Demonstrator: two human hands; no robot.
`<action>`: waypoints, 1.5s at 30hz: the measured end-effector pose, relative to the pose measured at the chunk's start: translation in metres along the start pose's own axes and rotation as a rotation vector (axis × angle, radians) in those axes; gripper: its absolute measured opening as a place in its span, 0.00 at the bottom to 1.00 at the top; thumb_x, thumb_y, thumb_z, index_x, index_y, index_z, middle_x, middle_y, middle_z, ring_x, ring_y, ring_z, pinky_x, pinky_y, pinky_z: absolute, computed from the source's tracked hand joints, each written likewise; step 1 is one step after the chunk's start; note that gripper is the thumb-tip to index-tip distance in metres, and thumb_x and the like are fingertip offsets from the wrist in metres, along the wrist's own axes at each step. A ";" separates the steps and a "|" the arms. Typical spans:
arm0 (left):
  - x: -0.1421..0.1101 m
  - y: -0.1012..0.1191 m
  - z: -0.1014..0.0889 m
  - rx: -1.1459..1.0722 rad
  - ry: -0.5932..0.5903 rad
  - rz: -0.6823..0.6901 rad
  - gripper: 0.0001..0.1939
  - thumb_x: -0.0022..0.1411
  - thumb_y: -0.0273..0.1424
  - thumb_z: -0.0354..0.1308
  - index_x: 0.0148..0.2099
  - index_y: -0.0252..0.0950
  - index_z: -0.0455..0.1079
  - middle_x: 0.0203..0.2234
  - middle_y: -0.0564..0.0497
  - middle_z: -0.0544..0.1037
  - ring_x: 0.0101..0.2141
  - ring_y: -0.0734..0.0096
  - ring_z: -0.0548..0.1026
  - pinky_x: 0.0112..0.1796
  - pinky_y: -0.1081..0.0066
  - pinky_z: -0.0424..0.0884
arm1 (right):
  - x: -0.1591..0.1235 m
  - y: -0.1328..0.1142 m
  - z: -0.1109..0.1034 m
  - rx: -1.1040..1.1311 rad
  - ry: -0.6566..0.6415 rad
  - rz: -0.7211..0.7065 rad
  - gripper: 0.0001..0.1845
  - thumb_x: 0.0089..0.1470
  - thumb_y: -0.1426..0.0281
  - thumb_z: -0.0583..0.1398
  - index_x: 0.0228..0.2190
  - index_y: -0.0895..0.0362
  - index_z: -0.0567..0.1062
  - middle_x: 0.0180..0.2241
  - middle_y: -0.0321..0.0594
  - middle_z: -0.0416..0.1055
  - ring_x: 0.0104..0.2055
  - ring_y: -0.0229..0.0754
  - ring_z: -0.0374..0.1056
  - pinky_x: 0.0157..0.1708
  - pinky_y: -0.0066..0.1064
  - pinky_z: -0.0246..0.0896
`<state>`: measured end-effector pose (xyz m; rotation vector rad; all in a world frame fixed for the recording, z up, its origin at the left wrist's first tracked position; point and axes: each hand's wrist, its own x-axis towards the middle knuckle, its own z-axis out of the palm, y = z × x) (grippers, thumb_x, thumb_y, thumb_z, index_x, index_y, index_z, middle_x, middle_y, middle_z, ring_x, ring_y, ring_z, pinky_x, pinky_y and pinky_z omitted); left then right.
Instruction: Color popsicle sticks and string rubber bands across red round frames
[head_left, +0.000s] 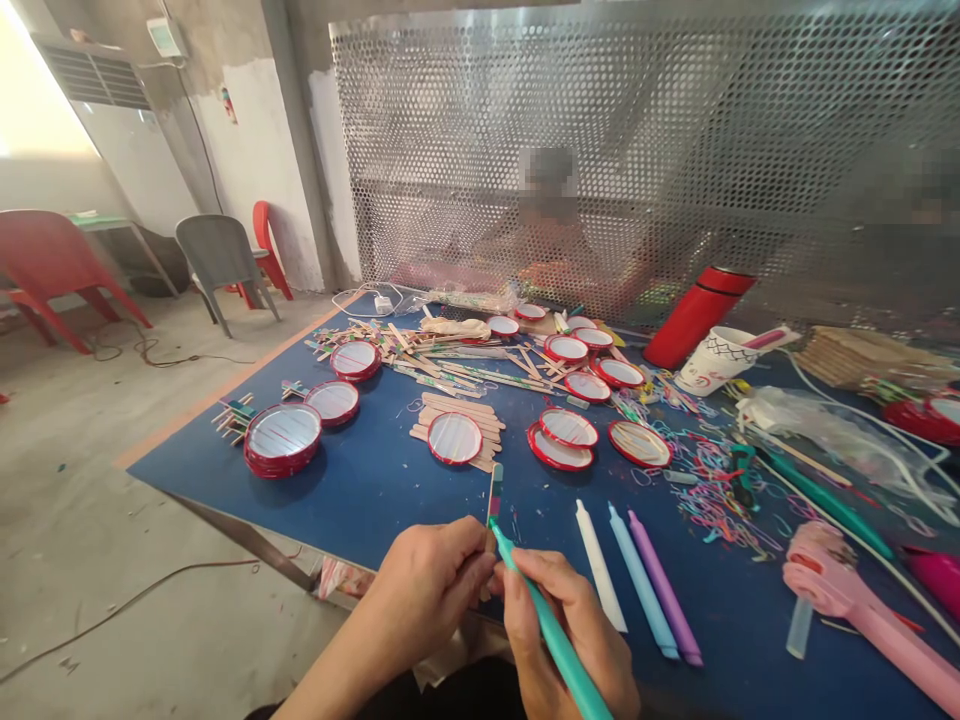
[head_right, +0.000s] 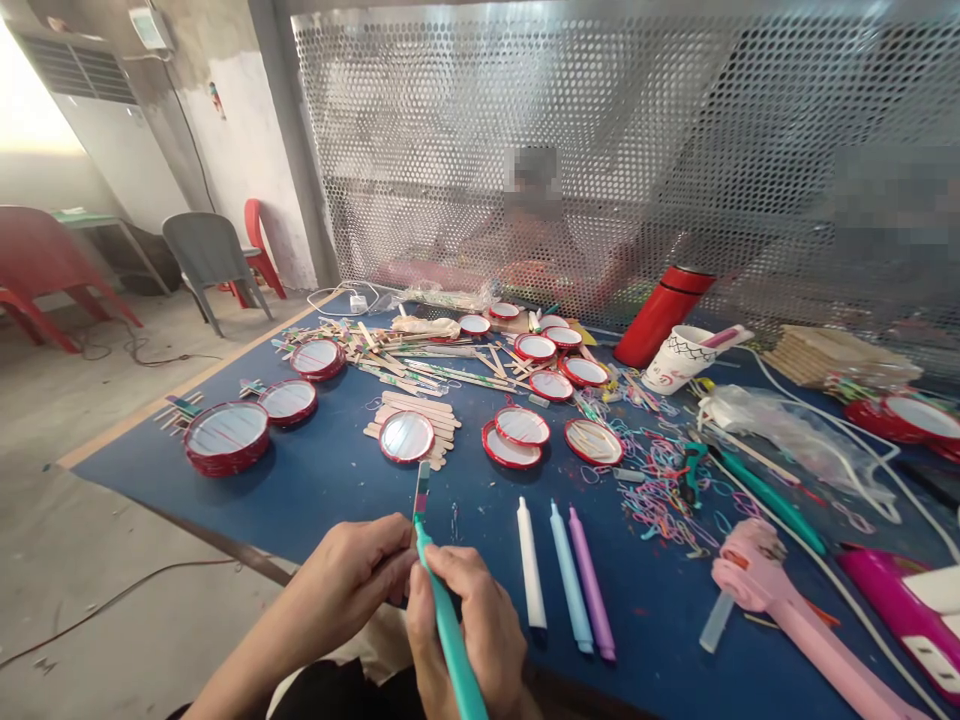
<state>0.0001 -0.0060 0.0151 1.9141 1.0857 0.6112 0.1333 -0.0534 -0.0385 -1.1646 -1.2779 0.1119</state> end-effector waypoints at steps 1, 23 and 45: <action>0.000 0.000 0.000 -0.004 0.000 0.000 0.14 0.70 0.31 0.47 0.29 0.40 0.56 0.23 0.56 0.70 0.24 0.74 0.66 0.28 0.76 0.58 | 0.000 0.000 0.000 -0.006 0.003 0.007 0.05 0.64 0.68 0.62 0.40 0.54 0.79 0.33 0.38 0.80 0.32 0.40 0.77 0.36 0.30 0.73; 0.000 -0.001 0.000 0.010 0.003 -0.016 0.14 0.70 0.33 0.47 0.29 0.40 0.56 0.23 0.55 0.70 0.24 0.73 0.66 0.28 0.75 0.58 | 0.001 0.001 -0.001 -0.040 0.026 0.002 0.06 0.64 0.65 0.62 0.38 0.54 0.79 0.31 0.38 0.79 0.30 0.40 0.77 0.33 0.29 0.73; -0.001 -0.003 0.001 0.004 0.003 -0.026 0.14 0.70 0.34 0.46 0.29 0.40 0.56 0.23 0.54 0.71 0.25 0.71 0.68 0.29 0.74 0.60 | -0.001 0.001 -0.003 -0.032 -0.003 0.029 0.07 0.65 0.65 0.61 0.39 0.54 0.78 0.31 0.37 0.80 0.31 0.40 0.78 0.32 0.28 0.74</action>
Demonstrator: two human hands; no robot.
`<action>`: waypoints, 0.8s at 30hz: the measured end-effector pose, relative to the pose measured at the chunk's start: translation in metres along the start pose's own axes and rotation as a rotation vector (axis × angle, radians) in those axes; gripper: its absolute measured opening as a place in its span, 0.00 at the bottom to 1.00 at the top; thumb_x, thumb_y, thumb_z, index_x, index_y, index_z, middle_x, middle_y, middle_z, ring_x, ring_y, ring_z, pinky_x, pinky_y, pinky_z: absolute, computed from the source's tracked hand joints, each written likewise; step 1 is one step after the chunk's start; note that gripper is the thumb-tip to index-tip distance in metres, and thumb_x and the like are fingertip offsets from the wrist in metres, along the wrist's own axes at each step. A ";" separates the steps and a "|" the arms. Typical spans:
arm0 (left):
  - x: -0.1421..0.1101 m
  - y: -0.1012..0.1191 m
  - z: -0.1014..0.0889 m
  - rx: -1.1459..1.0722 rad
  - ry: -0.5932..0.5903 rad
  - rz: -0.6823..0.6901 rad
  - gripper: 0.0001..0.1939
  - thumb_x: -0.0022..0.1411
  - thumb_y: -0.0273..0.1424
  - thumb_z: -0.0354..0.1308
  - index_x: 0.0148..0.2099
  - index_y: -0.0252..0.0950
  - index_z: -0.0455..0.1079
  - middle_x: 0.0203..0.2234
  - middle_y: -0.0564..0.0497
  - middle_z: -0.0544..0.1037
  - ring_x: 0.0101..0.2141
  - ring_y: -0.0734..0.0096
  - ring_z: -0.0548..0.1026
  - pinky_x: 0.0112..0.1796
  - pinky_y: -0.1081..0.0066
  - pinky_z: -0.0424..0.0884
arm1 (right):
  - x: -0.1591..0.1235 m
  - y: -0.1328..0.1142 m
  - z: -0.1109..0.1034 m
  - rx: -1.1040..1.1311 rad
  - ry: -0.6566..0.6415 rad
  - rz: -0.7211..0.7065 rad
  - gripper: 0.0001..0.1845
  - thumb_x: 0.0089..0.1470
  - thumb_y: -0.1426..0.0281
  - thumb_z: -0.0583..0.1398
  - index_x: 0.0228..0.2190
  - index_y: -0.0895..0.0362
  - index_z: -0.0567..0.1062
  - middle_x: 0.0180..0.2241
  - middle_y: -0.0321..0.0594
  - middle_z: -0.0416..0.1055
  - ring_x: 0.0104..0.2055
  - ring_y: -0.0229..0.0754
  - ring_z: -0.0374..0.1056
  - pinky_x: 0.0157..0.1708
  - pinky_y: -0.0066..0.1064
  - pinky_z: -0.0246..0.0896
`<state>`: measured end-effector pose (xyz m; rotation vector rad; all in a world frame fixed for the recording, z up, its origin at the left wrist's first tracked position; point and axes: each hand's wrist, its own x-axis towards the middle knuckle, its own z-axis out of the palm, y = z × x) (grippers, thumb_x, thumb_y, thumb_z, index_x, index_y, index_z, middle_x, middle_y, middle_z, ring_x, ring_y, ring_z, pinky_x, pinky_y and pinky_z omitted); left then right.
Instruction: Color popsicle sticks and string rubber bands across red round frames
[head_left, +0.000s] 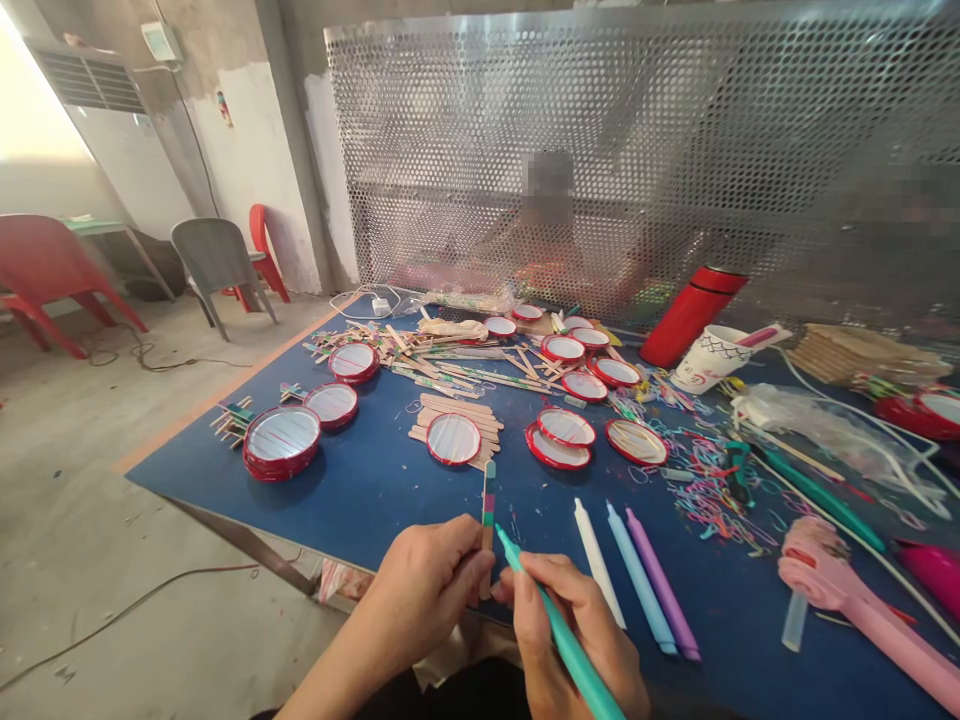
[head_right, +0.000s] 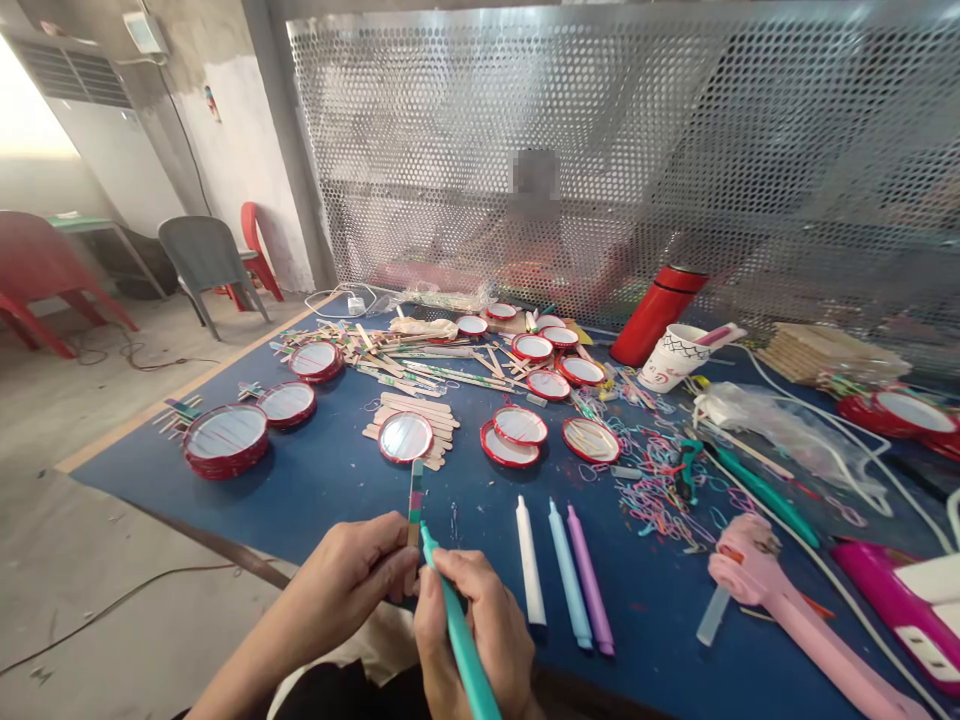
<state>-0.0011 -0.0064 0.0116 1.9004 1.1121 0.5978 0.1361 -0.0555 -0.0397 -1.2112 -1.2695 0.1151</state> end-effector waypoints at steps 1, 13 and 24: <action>0.000 0.000 0.000 -0.001 0.004 0.004 0.14 0.70 0.34 0.46 0.29 0.40 0.56 0.23 0.54 0.71 0.25 0.71 0.68 0.29 0.74 0.59 | 0.000 0.000 0.000 0.004 -0.001 -0.005 0.07 0.65 0.65 0.61 0.39 0.54 0.78 0.31 0.37 0.80 0.31 0.40 0.79 0.32 0.28 0.74; -0.001 0.000 0.000 0.008 0.020 0.048 0.14 0.70 0.32 0.48 0.29 0.40 0.57 0.22 0.56 0.70 0.23 0.74 0.66 0.27 0.76 0.59 | 0.000 0.000 0.001 0.082 -0.039 -0.074 0.05 0.65 0.70 0.61 0.42 0.54 0.78 0.34 0.38 0.79 0.33 0.39 0.77 0.35 0.28 0.74; 0.000 -0.002 0.000 0.020 0.023 0.067 0.14 0.69 0.31 0.48 0.29 0.40 0.56 0.21 0.58 0.67 0.23 0.74 0.64 0.27 0.76 0.57 | 0.004 -0.002 0.001 0.030 -0.052 -0.119 0.05 0.64 0.73 0.62 0.42 0.55 0.77 0.33 0.38 0.79 0.35 0.39 0.77 0.38 0.29 0.73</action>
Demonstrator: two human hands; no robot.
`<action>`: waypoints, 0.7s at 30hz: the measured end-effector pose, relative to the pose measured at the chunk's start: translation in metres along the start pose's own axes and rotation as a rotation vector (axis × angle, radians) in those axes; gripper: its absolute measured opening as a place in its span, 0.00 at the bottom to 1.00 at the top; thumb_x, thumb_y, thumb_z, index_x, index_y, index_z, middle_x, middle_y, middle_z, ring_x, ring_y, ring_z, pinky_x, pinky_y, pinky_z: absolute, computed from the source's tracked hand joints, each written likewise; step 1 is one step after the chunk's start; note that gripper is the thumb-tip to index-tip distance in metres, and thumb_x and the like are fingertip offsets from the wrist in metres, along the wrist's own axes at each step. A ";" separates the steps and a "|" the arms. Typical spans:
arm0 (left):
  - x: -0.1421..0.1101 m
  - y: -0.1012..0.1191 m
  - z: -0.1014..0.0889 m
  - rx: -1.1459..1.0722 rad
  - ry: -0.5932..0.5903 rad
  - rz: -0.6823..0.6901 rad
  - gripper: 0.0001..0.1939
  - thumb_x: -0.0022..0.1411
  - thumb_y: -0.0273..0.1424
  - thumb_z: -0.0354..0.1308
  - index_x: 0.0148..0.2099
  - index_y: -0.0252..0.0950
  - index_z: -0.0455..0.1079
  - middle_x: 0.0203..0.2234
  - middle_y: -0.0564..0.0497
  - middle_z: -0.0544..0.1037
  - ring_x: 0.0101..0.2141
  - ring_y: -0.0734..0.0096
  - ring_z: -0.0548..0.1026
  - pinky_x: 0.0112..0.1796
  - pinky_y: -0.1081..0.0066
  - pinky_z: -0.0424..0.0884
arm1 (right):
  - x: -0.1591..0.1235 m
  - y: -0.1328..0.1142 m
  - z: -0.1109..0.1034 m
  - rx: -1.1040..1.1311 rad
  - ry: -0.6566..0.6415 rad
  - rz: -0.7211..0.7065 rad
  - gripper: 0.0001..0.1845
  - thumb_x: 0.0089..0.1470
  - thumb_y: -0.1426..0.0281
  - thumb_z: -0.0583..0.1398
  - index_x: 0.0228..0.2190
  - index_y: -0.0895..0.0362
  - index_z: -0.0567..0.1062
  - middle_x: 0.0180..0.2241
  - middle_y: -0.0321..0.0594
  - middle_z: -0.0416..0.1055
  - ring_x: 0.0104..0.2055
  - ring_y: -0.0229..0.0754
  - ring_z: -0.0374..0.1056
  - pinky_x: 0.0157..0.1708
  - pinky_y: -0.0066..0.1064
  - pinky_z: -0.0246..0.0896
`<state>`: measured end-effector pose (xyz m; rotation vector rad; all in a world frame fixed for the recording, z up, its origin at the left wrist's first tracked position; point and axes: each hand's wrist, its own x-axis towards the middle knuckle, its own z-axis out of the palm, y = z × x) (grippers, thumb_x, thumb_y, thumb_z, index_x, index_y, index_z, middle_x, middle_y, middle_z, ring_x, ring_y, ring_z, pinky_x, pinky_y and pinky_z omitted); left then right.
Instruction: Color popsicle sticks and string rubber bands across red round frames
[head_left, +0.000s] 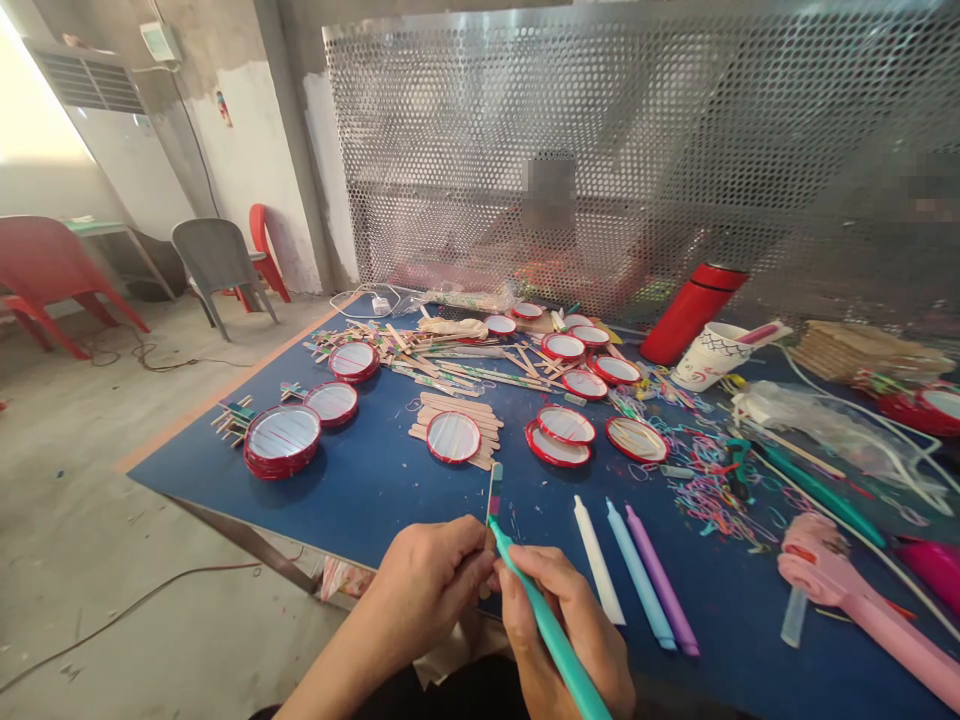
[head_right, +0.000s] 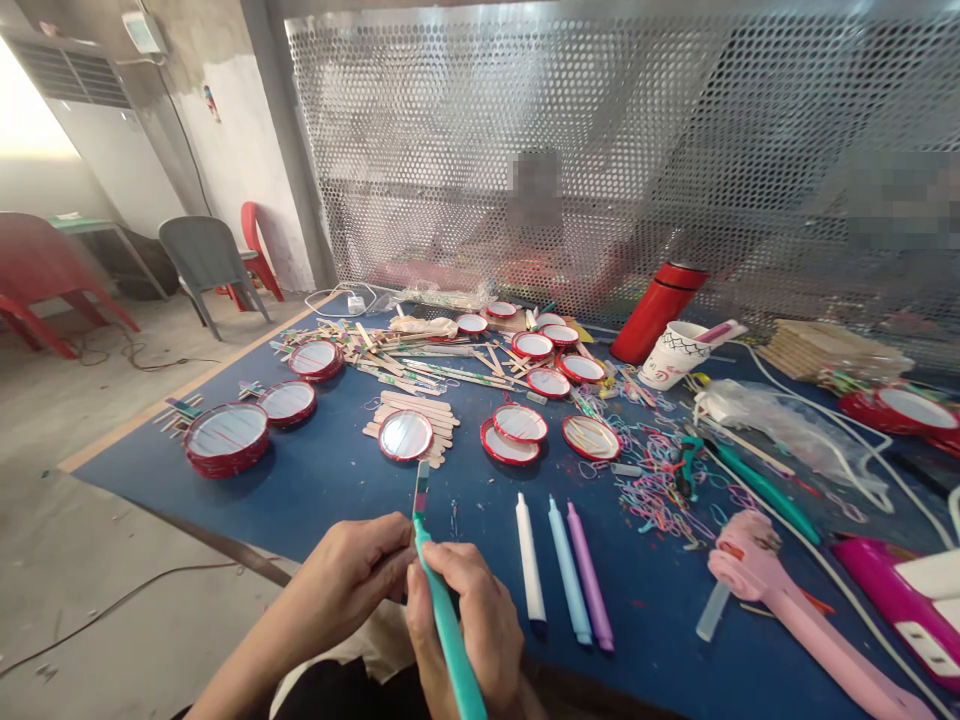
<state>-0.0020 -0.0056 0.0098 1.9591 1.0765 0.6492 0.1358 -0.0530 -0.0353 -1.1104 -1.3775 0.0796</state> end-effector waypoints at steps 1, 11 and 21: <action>0.000 0.000 0.000 0.000 -0.001 -0.001 0.14 0.69 0.31 0.48 0.29 0.40 0.56 0.21 0.58 0.67 0.23 0.74 0.64 0.27 0.76 0.57 | 0.000 0.000 0.000 -0.002 0.000 0.000 0.05 0.64 0.73 0.62 0.42 0.55 0.77 0.33 0.38 0.78 0.35 0.39 0.77 0.37 0.29 0.73; 0.000 0.002 0.000 0.000 -0.006 -0.017 0.13 0.69 0.31 0.48 0.29 0.40 0.56 0.22 0.57 0.67 0.24 0.74 0.65 0.26 0.76 0.58 | -0.002 -0.001 -0.001 -0.032 0.006 0.046 0.06 0.65 0.67 0.61 0.39 0.55 0.78 0.31 0.39 0.79 0.31 0.40 0.77 0.35 0.29 0.74; 0.000 0.000 0.000 0.010 -0.008 -0.026 0.14 0.70 0.32 0.46 0.29 0.40 0.54 0.22 0.57 0.66 0.24 0.73 0.65 0.27 0.75 0.58 | -0.003 -0.002 0.001 -0.040 0.011 0.041 0.04 0.64 0.70 0.61 0.39 0.54 0.78 0.30 0.37 0.78 0.31 0.39 0.76 0.35 0.27 0.73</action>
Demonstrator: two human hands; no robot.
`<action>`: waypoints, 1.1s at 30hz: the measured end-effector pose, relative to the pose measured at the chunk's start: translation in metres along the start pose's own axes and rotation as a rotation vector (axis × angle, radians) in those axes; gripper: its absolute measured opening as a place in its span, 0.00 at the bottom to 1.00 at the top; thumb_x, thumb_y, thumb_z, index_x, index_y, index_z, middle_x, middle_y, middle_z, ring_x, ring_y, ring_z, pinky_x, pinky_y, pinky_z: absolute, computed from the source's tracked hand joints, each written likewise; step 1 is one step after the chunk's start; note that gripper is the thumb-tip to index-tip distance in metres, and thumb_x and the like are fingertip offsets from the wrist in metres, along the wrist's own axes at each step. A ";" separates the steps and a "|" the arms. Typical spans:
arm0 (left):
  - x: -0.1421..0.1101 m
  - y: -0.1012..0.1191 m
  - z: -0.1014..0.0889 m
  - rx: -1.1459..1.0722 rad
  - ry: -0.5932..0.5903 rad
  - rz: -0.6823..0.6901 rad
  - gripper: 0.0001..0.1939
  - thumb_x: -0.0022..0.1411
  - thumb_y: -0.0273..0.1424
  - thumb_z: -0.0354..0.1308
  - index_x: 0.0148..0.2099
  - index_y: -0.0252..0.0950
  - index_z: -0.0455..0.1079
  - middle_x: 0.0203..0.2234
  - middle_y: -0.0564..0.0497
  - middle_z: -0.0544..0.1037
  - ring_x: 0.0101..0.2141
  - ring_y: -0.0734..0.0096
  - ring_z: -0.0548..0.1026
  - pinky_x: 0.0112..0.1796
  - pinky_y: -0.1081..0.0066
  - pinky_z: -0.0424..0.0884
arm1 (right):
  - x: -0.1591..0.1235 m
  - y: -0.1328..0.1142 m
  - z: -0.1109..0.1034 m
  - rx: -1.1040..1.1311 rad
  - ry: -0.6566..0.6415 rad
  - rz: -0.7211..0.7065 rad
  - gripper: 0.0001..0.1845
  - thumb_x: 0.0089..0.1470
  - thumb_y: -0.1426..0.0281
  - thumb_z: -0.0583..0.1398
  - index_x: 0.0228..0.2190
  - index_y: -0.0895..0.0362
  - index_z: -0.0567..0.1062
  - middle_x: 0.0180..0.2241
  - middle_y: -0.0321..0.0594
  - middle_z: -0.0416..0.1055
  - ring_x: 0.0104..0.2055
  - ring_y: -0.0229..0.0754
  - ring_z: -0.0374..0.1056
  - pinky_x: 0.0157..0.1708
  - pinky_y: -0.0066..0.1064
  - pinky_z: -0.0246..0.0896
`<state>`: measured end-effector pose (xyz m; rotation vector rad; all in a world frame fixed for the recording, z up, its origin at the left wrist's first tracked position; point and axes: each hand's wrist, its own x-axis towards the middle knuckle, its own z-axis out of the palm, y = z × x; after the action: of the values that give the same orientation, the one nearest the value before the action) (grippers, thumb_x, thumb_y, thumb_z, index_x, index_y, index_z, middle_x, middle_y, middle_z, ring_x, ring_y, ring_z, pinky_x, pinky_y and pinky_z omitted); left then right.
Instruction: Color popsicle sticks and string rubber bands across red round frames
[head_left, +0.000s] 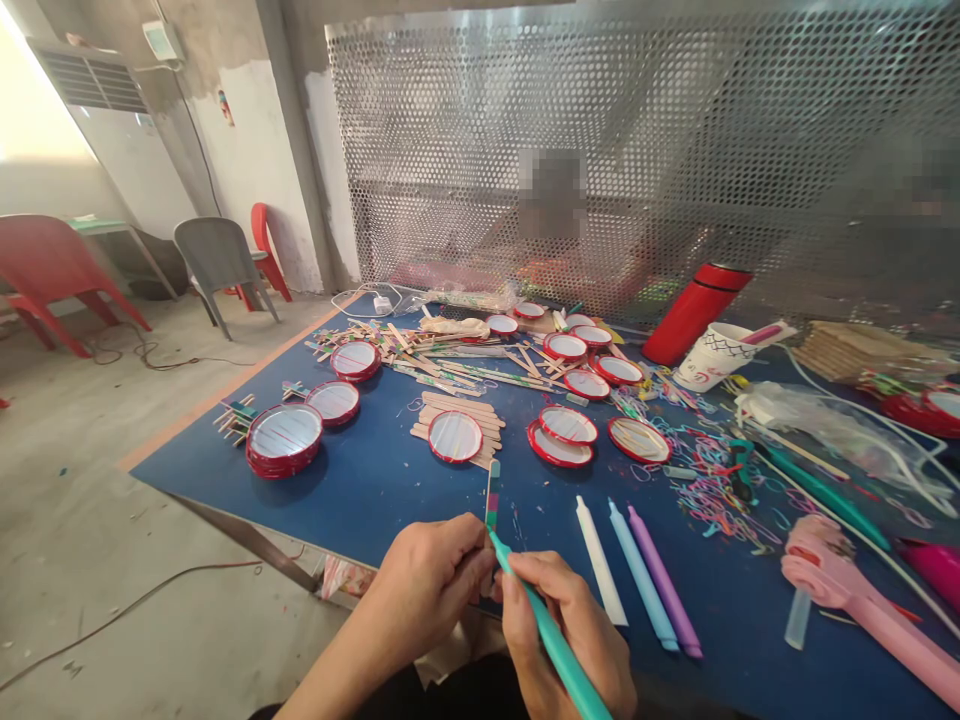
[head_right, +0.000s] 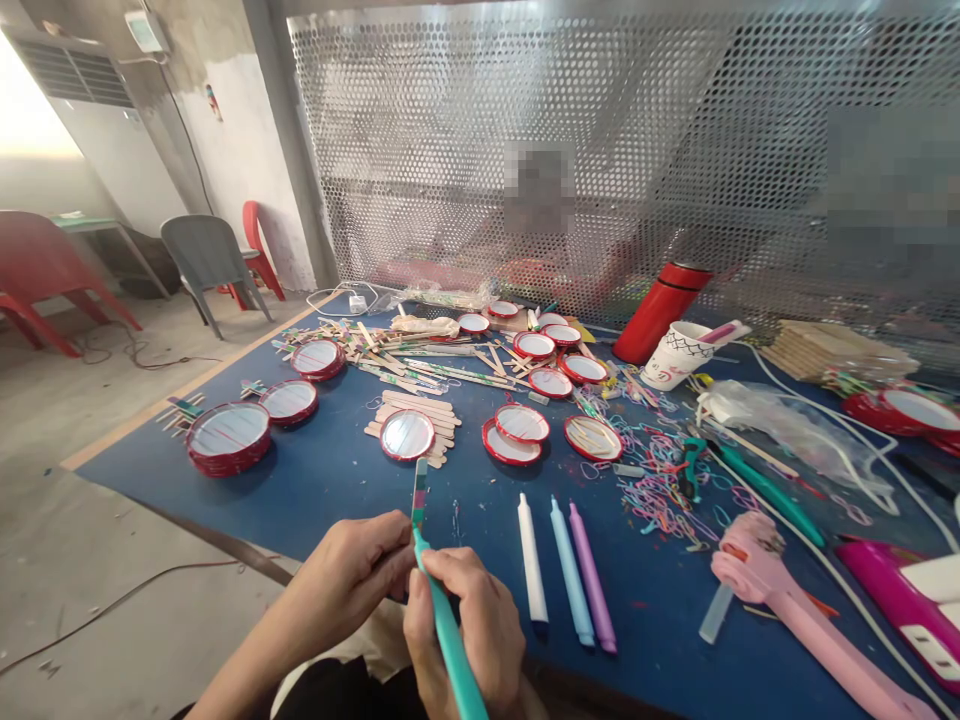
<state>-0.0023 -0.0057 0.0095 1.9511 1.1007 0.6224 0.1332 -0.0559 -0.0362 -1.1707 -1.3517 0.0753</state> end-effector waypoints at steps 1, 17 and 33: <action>0.000 0.000 0.000 0.000 -0.001 0.000 0.14 0.70 0.33 0.46 0.29 0.40 0.54 0.22 0.57 0.65 0.24 0.73 0.65 0.27 0.75 0.58 | 0.000 0.000 0.000 0.003 0.004 0.002 0.04 0.64 0.70 0.61 0.39 0.54 0.78 0.30 0.36 0.78 0.31 0.38 0.76 0.36 0.27 0.72; -0.001 0.003 0.000 -0.006 0.012 -0.011 0.15 0.70 0.33 0.46 0.28 0.40 0.56 0.22 0.54 0.72 0.25 0.72 0.69 0.28 0.74 0.61 | -0.002 0.004 0.000 -0.069 0.079 0.030 0.06 0.64 0.66 0.62 0.37 0.55 0.78 0.29 0.39 0.79 0.29 0.41 0.77 0.33 0.29 0.74; -0.001 0.002 0.000 0.007 -0.005 -0.025 0.15 0.71 0.36 0.45 0.29 0.40 0.54 0.23 0.55 0.67 0.25 0.71 0.67 0.28 0.73 0.59 | -0.004 0.006 0.002 -0.014 0.072 0.011 0.06 0.64 0.67 0.62 0.38 0.54 0.79 0.31 0.38 0.80 0.31 0.40 0.79 0.34 0.29 0.75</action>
<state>-0.0018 -0.0067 0.0108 1.9408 1.1236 0.6002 0.1340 -0.0549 -0.0433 -1.1819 -1.2844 0.0312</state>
